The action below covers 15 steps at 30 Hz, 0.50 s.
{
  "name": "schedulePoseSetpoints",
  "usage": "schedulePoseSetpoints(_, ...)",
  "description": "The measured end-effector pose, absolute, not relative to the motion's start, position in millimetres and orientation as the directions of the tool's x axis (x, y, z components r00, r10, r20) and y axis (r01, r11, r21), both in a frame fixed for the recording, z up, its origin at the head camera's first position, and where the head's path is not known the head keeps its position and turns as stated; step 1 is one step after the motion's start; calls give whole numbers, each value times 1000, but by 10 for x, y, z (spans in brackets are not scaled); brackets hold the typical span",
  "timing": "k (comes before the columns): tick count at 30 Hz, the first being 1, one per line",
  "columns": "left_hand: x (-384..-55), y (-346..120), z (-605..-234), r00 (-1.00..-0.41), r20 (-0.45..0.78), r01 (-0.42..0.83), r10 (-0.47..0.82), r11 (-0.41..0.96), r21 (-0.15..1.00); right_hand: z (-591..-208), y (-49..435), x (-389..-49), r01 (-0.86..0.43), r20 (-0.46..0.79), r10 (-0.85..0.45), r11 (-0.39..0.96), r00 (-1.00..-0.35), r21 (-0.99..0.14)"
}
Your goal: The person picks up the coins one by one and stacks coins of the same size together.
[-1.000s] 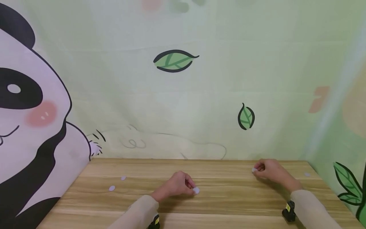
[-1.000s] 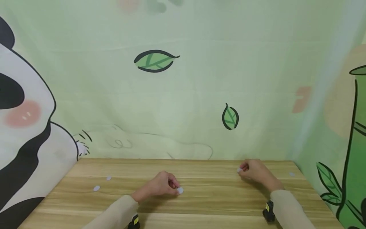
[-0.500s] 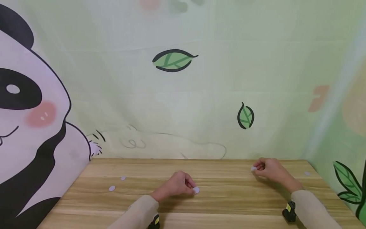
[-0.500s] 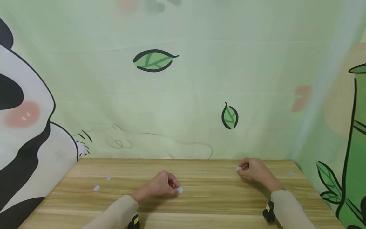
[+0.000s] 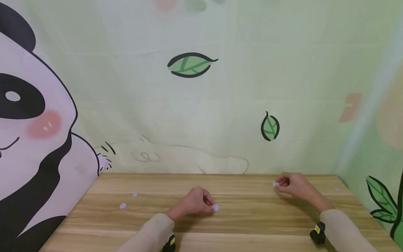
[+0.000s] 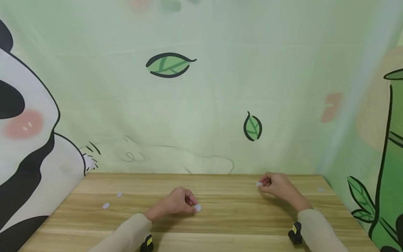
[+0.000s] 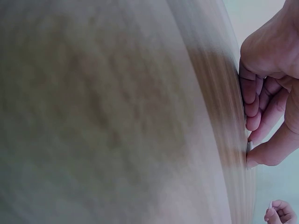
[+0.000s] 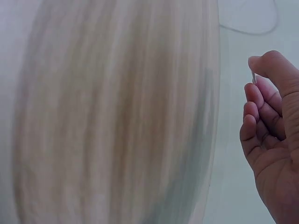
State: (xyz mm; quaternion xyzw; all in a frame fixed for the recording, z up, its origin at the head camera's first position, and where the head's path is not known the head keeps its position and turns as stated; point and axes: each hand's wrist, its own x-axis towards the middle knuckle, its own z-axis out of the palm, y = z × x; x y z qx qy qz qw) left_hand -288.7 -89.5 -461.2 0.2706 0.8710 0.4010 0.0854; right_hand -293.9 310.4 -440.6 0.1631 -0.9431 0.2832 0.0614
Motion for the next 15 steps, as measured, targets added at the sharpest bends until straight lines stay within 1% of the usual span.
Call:
schedulePoseSetpoints(5,-2886,-896,-4612,-839,59,398,541,535,745,-4409,3056,-2926,-349,203,-284,777,-937,-524)
schedulePoseSetpoints(15,-2890,-889,-4605,-841,64,402,538,540,739,-4383,2963,-2923,-341,198,-279,797,-940,-498)
